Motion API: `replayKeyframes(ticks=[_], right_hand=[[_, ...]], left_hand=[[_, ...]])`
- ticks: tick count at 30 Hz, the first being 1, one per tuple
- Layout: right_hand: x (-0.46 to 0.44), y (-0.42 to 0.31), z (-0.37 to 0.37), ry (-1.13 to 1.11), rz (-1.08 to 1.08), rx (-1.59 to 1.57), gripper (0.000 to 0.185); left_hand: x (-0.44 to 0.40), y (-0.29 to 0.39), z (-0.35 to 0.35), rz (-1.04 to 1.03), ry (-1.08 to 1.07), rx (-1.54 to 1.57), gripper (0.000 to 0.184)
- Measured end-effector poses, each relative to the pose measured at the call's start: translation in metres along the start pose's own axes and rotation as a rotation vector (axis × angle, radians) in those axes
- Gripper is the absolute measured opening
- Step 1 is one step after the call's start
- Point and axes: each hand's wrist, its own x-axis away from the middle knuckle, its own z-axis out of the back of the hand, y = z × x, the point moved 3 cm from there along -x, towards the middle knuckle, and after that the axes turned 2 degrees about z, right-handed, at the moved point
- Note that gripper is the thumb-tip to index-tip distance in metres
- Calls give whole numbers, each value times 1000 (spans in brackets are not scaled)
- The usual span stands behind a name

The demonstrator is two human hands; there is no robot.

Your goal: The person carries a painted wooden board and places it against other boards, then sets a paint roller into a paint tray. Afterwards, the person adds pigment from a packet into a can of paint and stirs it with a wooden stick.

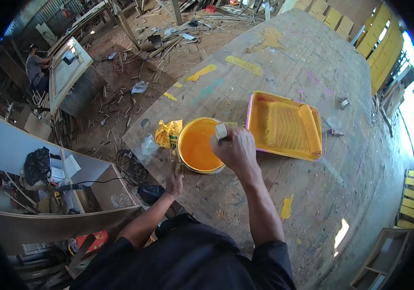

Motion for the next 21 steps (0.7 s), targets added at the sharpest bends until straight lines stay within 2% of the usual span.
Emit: replayKeyframes(ticks=[1,2,3,5,6,7,8,10,11,13,14,15,17,18,19,21], right_hand=[[9,2,2,-71,-63,65,23],[19,11,-8,-111,-50,-19,25],[26,-5,-12,-211,-43,-96,20],[27,-27,-30,-121,169,-58,25],[22,-31,-35,-78,209,-175,27],[15,-27,-36,-20,197,-163,25],[8,-21,-33,36,192,-158,24],[4,-17,-18,112,103,-109,15],[3,10,-20,181,219,86,14],[12,9,-11,47,114,-6,17],[19,-19,0,-45,89,39,23],[19,-26,-5,-51,107,42,23],[26,-34,-19,-118,210,-18,33],[23,-42,-23,-158,200,-29,32],[20,-36,-25,-159,202,-28,32],[4,-13,-27,-15,117,-218,28]], left_hand=[[3,9,2,279,44,404,64],[-6,10,0,100,171,326,63],[-12,18,-3,97,182,326,63],[-34,31,-8,111,187,455,60],[-47,27,-19,173,187,503,60],[-61,22,-27,229,190,563,60],[-72,21,-31,242,197,567,59],[-81,44,-29,166,189,329,65],[-79,64,-25,123,266,240,69],[-77,85,-13,76,376,151,73],[-77,86,-12,102,323,146,74],[-75,88,-13,133,260,143,76],[-74,93,-11,91,273,142,75],[-75,96,-10,77,272,143,74],[-74,98,-9,64,270,144,73],[-70,103,-7,76,242,167,72]])
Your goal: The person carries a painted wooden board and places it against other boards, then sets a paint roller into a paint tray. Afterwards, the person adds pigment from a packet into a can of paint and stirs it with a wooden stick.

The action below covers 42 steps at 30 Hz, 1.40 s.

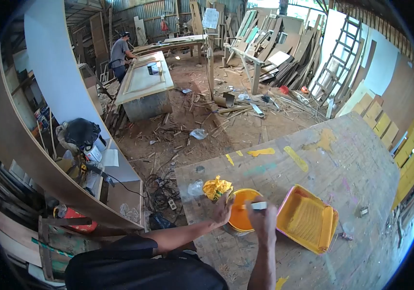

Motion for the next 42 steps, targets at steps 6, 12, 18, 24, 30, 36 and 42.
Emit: replayKeyframes(ticks=[6,12,18,24,30,36,42], right_hand=[[12,17,4,22,29,287,24],[1,-10,-20,-8,58,181,23],[9,16,9,50,-16,327,19],[-6,-7,-18,-3,-27,70,23],[8,9,17,6,-178,222,23],[-9,12,-4,67,13,115,30],[4,13,22,6,-109,284,27]], left_hand=[[-5,-6,-1,-29,29,8,73],[0,-3,-2,-39,42,18,66],[-2,2,1,-46,59,5,67],[0,1,-1,-104,78,32,64],[-5,-25,-4,45,9,124,64],[-5,-24,-11,-63,4,222,55],[-1,-4,-8,-36,60,168,47]])
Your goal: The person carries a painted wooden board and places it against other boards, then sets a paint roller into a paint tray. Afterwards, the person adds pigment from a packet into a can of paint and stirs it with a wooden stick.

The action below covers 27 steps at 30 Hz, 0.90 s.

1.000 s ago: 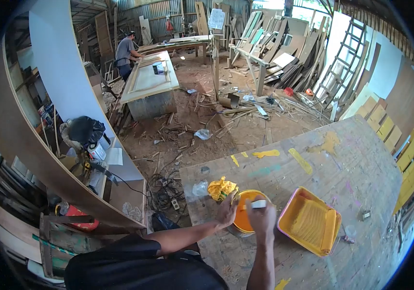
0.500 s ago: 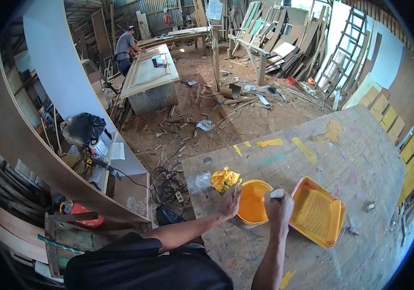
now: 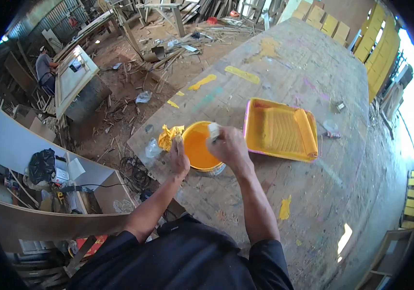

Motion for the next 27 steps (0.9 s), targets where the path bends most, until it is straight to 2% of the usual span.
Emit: replayKeyframes(ticks=[1,2,4,8,10,11,12,14,16,18,19,20,23,26,27], right_hand=[[7,-9,-2,-129,-25,44,27],[13,-23,-6,-157,13,-45,30],[10,-30,-27,-27,228,-146,32],[-12,-11,-21,121,112,-112,32],[-14,7,-8,133,80,71,32],[-9,7,-5,54,-3,-17,32],[-2,-1,-2,44,0,-10,32],[9,-19,-8,-130,-8,-102,32],[7,-25,-20,-131,66,-92,33],[-3,-19,-26,96,101,-207,36],[-9,-10,-22,87,32,-139,37],[-14,0,-15,172,75,-92,37],[-15,8,-1,92,-7,85,36],[6,-17,-3,-179,-98,-75,31],[7,-21,-16,-150,1,-133,31]], left_hand=[[-2,-5,1,18,-32,36,46],[-3,-8,1,30,-67,72,46],[-2,3,-1,0,-60,28,48],[-1,2,-1,47,-33,36,56],[-7,-27,2,-69,15,-50,58],[-5,-23,4,-62,23,-48,58],[-4,-17,4,-7,-1,-50,59],[-2,-11,1,49,-20,-44,60],[0,-9,-2,52,-37,-15,59],[-1,-6,0,46,-57,3,58],[-3,-4,2,43,-68,12,58],[-4,-1,3,38,-65,13,58],[-2,-2,5,30,-44,-77,57],[-6,-16,5,40,-77,-79,58],[-5,-15,5,19,-69,-92,59]])
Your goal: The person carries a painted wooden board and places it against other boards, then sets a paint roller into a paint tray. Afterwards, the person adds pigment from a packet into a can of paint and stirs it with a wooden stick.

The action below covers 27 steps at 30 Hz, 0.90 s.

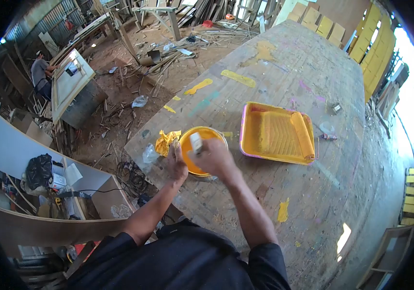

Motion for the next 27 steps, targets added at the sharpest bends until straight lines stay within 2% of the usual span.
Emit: replayKeyframes(ticks=[2,4,6,9,11,13,15,17,19,21,24,27], right_hand=[[-8,4,-23,129,231,-36,27],[-15,2,-11,225,197,-5,26],[-21,14,4,355,180,83,24],[-5,24,15,277,86,-17,24],[7,2,15,92,-14,84,27],[8,-15,-3,50,79,2,28],[-5,-6,-13,63,93,-49,29],[-17,4,-6,267,139,57,29],[-18,15,11,340,115,149,28],[-11,16,16,200,1,135,28],[4,-8,5,44,59,142,27],[-10,-6,-4,148,136,-40,27]], left_hand=[[0,9,2,-33,11,-14,59],[5,24,5,74,-64,-18,59],[4,22,4,76,-63,1,60],[4,5,5,63,-57,52,61],[1,0,-1,44,-59,82,61],[1,2,-2,72,-47,175,62],[2,8,0,42,-46,132,62],[4,21,3,11,-43,90,61],[7,36,4,58,-37,23,61],[2,16,5,49,-41,19,61],[3,10,1,44,-30,46,61],[2,11,1,45,-24,52,60]])
